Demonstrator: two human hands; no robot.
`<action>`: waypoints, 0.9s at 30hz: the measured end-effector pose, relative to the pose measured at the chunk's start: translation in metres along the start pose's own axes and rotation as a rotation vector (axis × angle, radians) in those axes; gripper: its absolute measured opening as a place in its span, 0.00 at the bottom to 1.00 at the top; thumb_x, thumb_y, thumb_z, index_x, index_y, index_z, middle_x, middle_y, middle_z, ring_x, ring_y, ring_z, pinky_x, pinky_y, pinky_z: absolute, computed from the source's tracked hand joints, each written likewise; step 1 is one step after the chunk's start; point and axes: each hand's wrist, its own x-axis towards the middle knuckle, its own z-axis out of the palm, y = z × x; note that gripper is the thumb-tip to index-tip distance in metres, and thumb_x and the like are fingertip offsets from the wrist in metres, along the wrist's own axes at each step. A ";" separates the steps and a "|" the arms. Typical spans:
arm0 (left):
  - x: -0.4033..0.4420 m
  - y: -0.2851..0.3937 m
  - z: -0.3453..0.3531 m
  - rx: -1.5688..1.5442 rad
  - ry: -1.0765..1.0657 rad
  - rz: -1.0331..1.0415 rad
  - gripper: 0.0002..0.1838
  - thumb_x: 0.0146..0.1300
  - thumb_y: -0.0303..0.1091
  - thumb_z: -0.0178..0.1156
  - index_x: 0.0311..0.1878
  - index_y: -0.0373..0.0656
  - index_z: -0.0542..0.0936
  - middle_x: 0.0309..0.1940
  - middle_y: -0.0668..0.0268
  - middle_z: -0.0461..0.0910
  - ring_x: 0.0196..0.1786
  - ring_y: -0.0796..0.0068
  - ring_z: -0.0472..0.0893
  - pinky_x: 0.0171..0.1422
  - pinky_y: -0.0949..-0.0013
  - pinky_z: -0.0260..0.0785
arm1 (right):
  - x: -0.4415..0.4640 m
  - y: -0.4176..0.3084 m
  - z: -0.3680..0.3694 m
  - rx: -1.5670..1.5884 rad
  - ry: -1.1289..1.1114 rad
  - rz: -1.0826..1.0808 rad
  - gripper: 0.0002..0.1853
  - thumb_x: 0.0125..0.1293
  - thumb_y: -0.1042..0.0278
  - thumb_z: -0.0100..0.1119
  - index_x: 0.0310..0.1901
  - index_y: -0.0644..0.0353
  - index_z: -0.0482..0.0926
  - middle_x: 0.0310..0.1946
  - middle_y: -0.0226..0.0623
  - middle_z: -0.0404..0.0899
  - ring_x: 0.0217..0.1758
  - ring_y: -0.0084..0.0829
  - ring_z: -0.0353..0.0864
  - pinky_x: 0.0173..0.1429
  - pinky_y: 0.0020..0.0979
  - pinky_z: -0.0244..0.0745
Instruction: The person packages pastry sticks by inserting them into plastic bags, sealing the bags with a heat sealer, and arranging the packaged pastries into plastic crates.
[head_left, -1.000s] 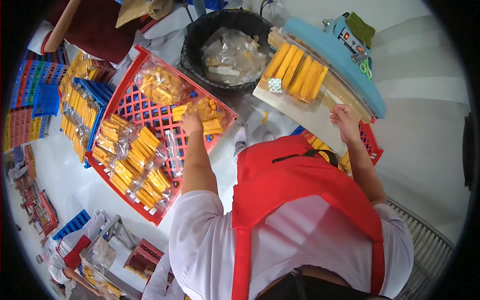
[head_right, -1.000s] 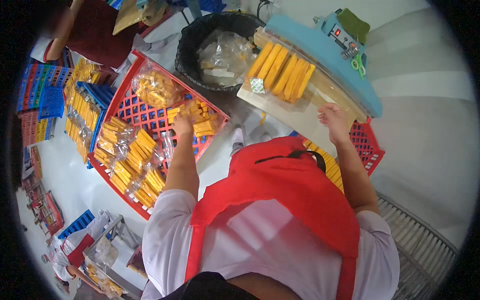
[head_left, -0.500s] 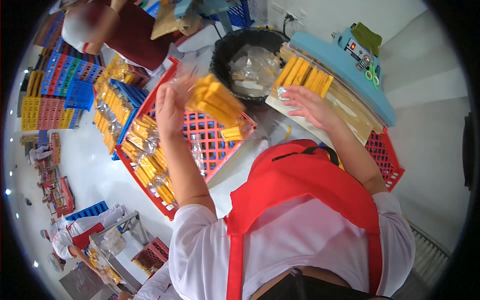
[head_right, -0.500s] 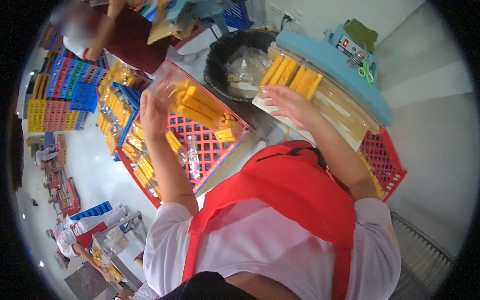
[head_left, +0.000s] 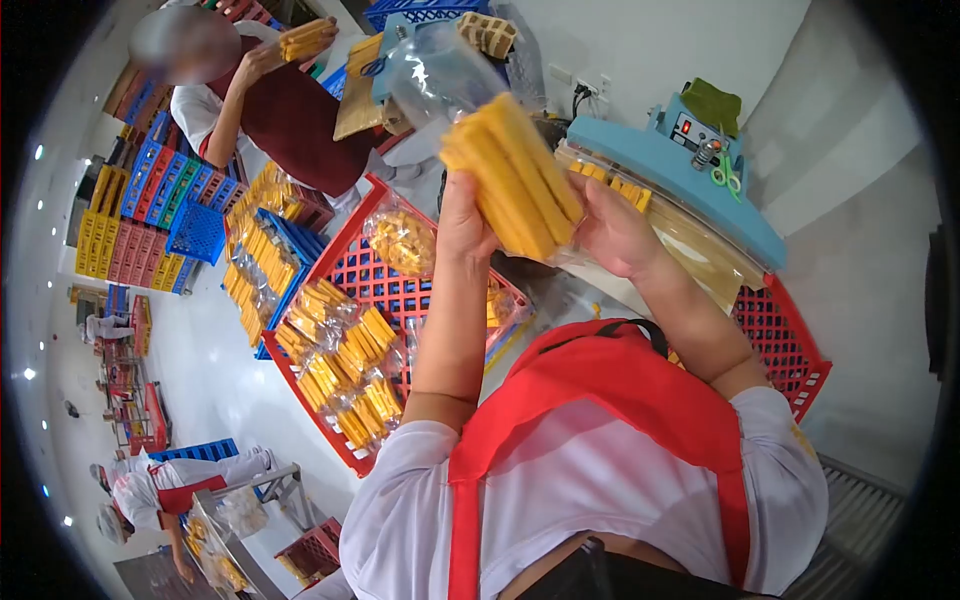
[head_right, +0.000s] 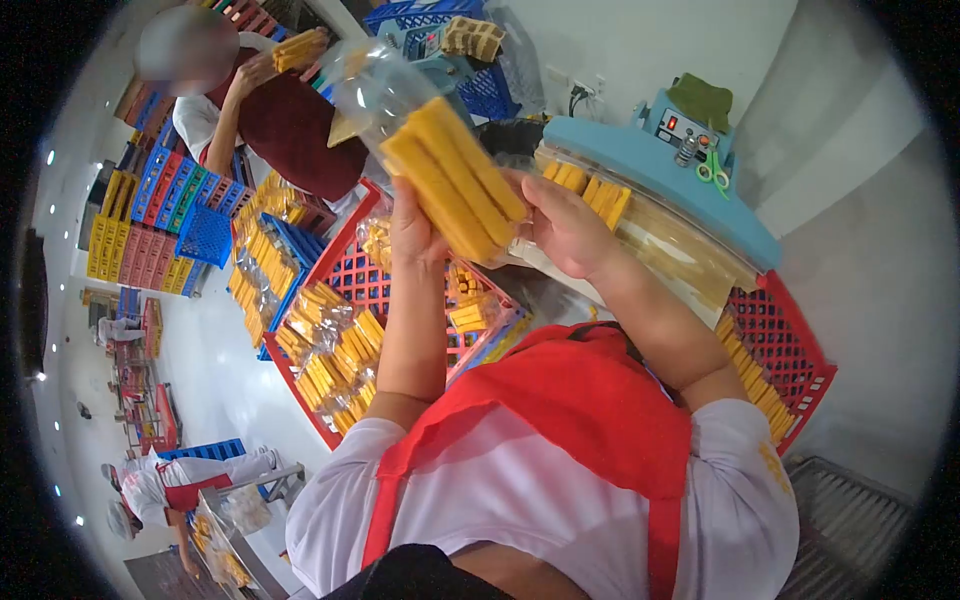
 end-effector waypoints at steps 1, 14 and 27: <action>0.003 -0.003 -0.004 -0.109 -0.066 -0.012 0.38 0.52 0.47 0.60 0.62 0.47 0.54 0.54 0.65 0.64 0.55 0.68 0.68 0.58 0.62 0.62 | -0.003 -0.002 0.003 -0.002 0.000 -0.012 0.22 0.64 0.62 0.44 0.58 0.61 0.59 0.52 0.34 0.67 0.54 0.26 0.68 0.55 0.30 0.65; 0.017 -0.028 0.042 -0.415 -0.050 -0.357 0.25 0.59 0.48 0.49 0.55 0.44 0.64 0.50 0.60 0.69 0.52 0.63 0.70 0.53 0.63 0.65 | 0.006 -0.058 0.002 -1.695 0.059 -0.589 0.24 0.63 0.57 0.46 0.56 0.64 0.64 0.56 0.37 0.64 0.56 0.27 0.66 0.58 0.27 0.60; 0.026 -0.072 0.063 -0.904 -0.162 -0.712 0.29 0.59 0.59 0.38 0.54 0.48 0.68 0.54 0.62 0.67 0.55 0.59 0.66 0.59 0.52 0.56 | -0.003 -0.106 0.005 -0.795 0.200 0.194 0.24 0.59 0.54 0.51 0.52 0.63 0.67 0.47 0.31 0.71 0.49 0.19 0.70 0.50 0.22 0.67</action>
